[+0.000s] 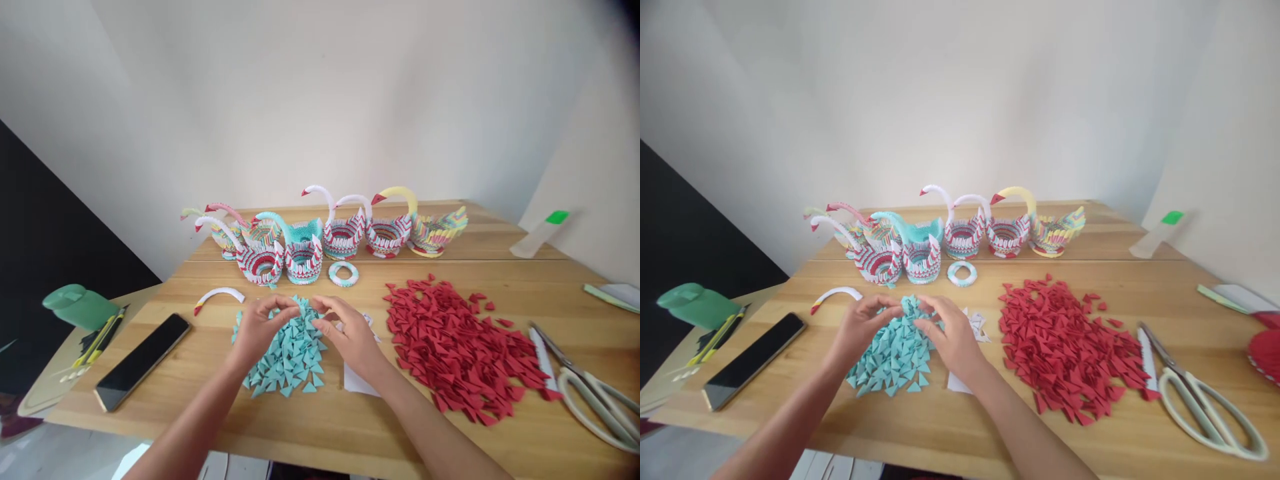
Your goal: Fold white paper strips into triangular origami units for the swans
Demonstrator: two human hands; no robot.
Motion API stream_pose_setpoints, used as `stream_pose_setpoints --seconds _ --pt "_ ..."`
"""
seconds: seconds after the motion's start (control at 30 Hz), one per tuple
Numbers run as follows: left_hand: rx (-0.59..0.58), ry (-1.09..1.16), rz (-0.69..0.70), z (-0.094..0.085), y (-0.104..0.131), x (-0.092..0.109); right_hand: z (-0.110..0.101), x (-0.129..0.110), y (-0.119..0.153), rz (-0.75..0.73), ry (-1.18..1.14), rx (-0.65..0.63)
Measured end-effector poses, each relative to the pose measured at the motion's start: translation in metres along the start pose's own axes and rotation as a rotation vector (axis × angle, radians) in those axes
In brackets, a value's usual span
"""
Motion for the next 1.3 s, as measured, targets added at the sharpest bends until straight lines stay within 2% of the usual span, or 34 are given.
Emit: stream_pose_setpoints --seconds 0.1,0.27,0.43,0.6,0.83,1.2,1.3 --pt "0.017 0.211 -0.043 0.019 0.020 0.005 0.004 -0.003 0.002 0.013 -0.107 -0.016" --pt "0.082 0.281 -0.073 0.036 0.034 -0.001 0.004 -0.011 0.006 -0.084 -0.061 0.021" --pt "0.136 0.267 -0.085 0.033 0.040 -0.009 0.007 -0.015 0.007 -0.143 -0.089 -0.032" --pt "0.143 0.191 -0.088 0.031 0.047 -0.010 0.010 -0.014 0.008 -0.187 -0.118 -0.020" --pt "0.157 0.052 0.024 0.030 0.050 -0.005 0.012 -0.012 0.008 -0.248 -0.085 -0.050" --pt "0.162 -0.172 0.166 0.037 0.054 0.005 0.013 -0.015 0.015 -0.298 -0.038 0.045" --pt "0.170 -0.204 0.166 0.034 0.059 0.007 0.015 -0.017 0.015 -0.291 -0.027 0.005"
Point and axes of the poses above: each hand's wrist, its own y-axis away from the middle knuckle, its own z-axis out of the palm, x = y × z, the point moved 5 cm from there along -y, towards the middle knuckle, and after that the axes turned 6 degrees about -x, right-handed, at the moved point
